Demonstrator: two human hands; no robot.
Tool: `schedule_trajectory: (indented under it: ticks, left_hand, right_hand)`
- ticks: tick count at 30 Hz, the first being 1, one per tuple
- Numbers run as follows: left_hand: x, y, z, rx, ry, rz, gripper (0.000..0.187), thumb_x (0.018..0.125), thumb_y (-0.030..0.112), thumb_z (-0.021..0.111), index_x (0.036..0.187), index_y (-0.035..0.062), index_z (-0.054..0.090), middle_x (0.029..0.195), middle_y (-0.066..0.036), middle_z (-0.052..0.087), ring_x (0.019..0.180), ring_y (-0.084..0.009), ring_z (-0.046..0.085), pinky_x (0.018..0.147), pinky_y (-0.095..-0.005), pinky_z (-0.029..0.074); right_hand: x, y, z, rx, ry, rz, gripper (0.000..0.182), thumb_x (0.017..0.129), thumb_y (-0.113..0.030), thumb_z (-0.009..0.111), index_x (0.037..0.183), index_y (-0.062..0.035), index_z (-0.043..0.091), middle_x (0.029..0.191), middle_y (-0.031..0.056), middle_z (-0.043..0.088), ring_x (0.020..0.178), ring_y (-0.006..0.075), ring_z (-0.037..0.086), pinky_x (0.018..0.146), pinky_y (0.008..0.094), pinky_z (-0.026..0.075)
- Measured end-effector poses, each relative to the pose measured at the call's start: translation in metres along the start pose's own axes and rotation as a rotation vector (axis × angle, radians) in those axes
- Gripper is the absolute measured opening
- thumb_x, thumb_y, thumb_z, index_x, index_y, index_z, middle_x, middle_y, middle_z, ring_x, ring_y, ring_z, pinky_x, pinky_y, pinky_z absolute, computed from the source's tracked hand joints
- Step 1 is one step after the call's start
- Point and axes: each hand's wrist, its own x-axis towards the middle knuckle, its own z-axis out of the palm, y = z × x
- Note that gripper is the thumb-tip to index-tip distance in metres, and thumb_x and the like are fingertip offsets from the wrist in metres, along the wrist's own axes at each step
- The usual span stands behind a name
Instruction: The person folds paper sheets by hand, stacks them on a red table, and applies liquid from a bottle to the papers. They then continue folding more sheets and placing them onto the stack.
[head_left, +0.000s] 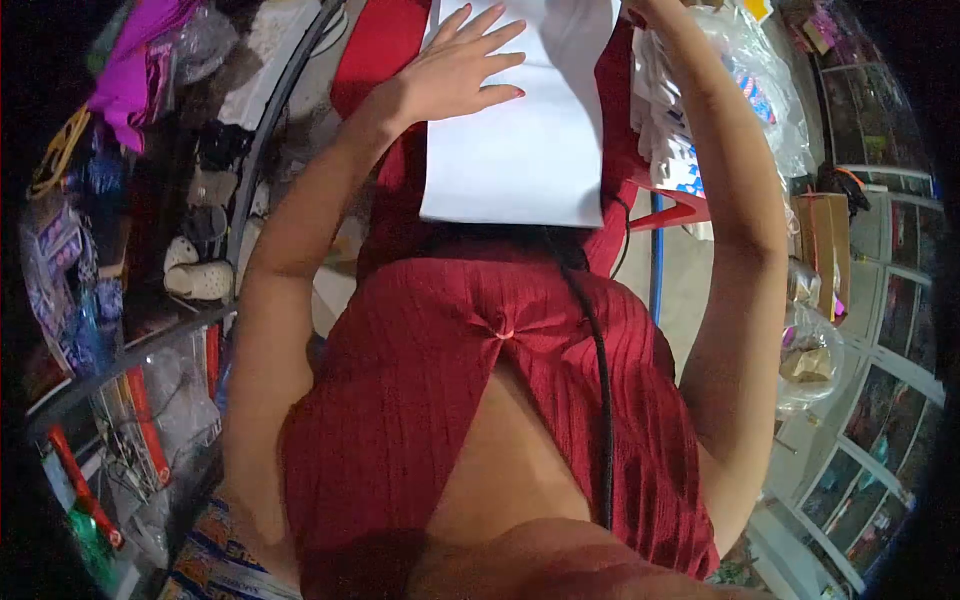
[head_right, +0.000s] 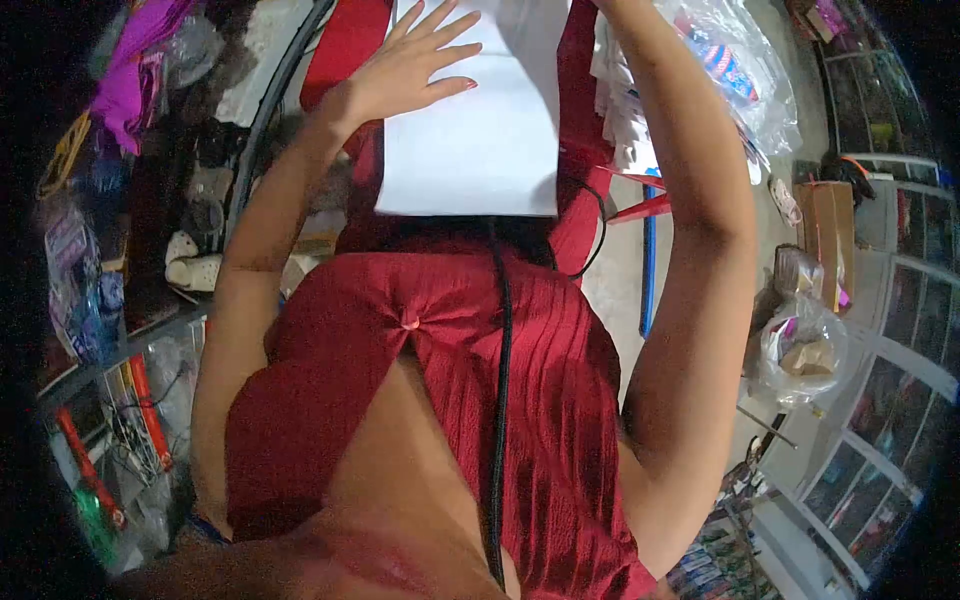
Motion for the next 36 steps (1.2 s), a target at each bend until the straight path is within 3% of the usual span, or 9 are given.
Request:
schedule_trajectory:
  ticks: [6,10,14,17,18,21,25,30,36]
  left_hand:
    - [-0.011,0.007,0.014,0.117,-0.113,-0.115,0.053,0.095,0.047,0.054,0.137,0.0143,0.053,0.157,-0.008,0.031,0.148,-0.0294,0.017,0.120,-0.0503,0.008]
    - [-0.009,-0.002,0.030,0.050,0.045,-0.120,0.057,0.090,0.054,0.056,0.122,0.0068,0.064,0.144,-0.017,0.046,0.141,-0.0374,0.031,0.116,-0.0556,0.016]
    - [-0.005,-0.003,0.036,0.125,-0.044,-0.209,0.063,0.091,0.055,0.055,0.127,0.0037,0.059,0.138,-0.020,0.051,0.133,-0.0395,0.041,0.114,-0.0518,0.024]
    - [-0.002,0.003,0.010,-0.261,-0.319,-0.299,0.058,0.093,0.048,0.055,0.137,0.0098,0.051,0.140,-0.016,0.050,0.127,-0.0349,0.047,0.108,-0.0397,0.038]
    - [-0.012,-0.029,0.088,-0.244,-0.097,-0.120,0.049,0.092,0.046,0.056,0.130,0.0155,0.059,0.134,-0.012,0.056,0.119,-0.0329,0.054,0.104,-0.0432,0.040]
    - [-0.021,-0.023,0.064,-0.282,-0.079,-0.212,0.047,0.093,0.045,0.056,0.131,0.0158,0.058,0.135,-0.011,0.056,0.120,-0.0326,0.054,0.105,-0.0431,0.040]
    - [-0.020,-0.011,0.029,-0.185,-0.080,-0.265,0.048,0.092,0.044,0.058,0.132,0.0175,0.057,0.134,-0.011,0.057,0.123,-0.0308,0.052,0.108,-0.0412,0.038]
    - [-0.030,-0.037,0.100,-0.098,0.118,-0.353,0.056,0.088,0.046,0.063,0.135,0.0172,0.056,0.140,-0.012,0.051,0.132,-0.0311,0.043,0.114,-0.0456,0.028]
    - [-0.031,-0.014,0.023,-0.187,0.247,-0.174,0.039,0.094,0.029,0.057,0.124,0.0035,0.061,0.136,-0.018,0.053,0.132,-0.0341,0.042,0.112,-0.0459,0.028]
  right_hand:
    - [-0.013,-0.006,0.005,-0.068,-0.075,0.031,0.023,0.084,-0.023,0.069,0.089,-0.0010,0.068,0.083,0.0228,0.066,0.079,0.0426,0.063,0.070,0.0481,0.049]
    - [-0.040,-0.056,-0.025,-0.114,-0.053,0.040,0.029,0.085,-0.028,0.069,0.099,-0.0032,0.067,0.083,0.0249,0.066,0.079,0.0426,0.064,0.070,0.0483,0.051]
    - [-0.098,-0.090,-0.015,-0.358,-0.071,-0.222,0.016,0.087,-0.021,0.063,0.100,-0.0119,0.065,0.087,0.0101,0.068,0.082,0.0303,0.064,0.075,0.0434,0.047]
    - [-0.134,-0.101,0.017,-0.234,-0.035,-0.259,0.015,0.083,-0.016,0.063,0.096,-0.0106,0.061,0.109,0.0051,0.068,0.093,0.0256,0.063,0.085,0.0399,0.045]
    - [-0.142,-0.100,0.025,-0.169,-0.071,-0.252,0.027,0.082,-0.015,0.064,0.109,-0.0116,0.062,0.123,0.0077,0.063,0.110,0.0258,0.060,0.093,0.0425,0.043]
    - [-0.161,-0.086,0.046,-0.057,-0.201,-0.198,0.054,0.083,-0.016,0.067,0.135,-0.0175,0.054,0.143,0.0122,0.050,0.134,0.0286,0.045,0.107,0.0493,0.033]
    - [-0.164,-0.075,0.055,0.019,-0.253,-0.137,0.060,0.087,-0.028,0.067,0.142,-0.0181,0.048,0.149,0.0159,0.042,0.139,0.0340,0.037,0.111,0.0529,0.028]
    - [-0.164,-0.074,0.054,0.046,-0.304,-0.096,0.052,0.096,-0.040,0.054,0.144,-0.0196,0.047,0.150,0.0179,0.040,0.141,0.0361,0.033,0.113,0.0542,0.023]
    - [-0.163,-0.070,0.063,0.044,-0.305,-0.041,0.051,0.098,-0.043,0.048,0.145,-0.0236,0.046,0.152,0.0172,0.037,0.143,0.0369,0.030,0.115,0.0563,0.016]
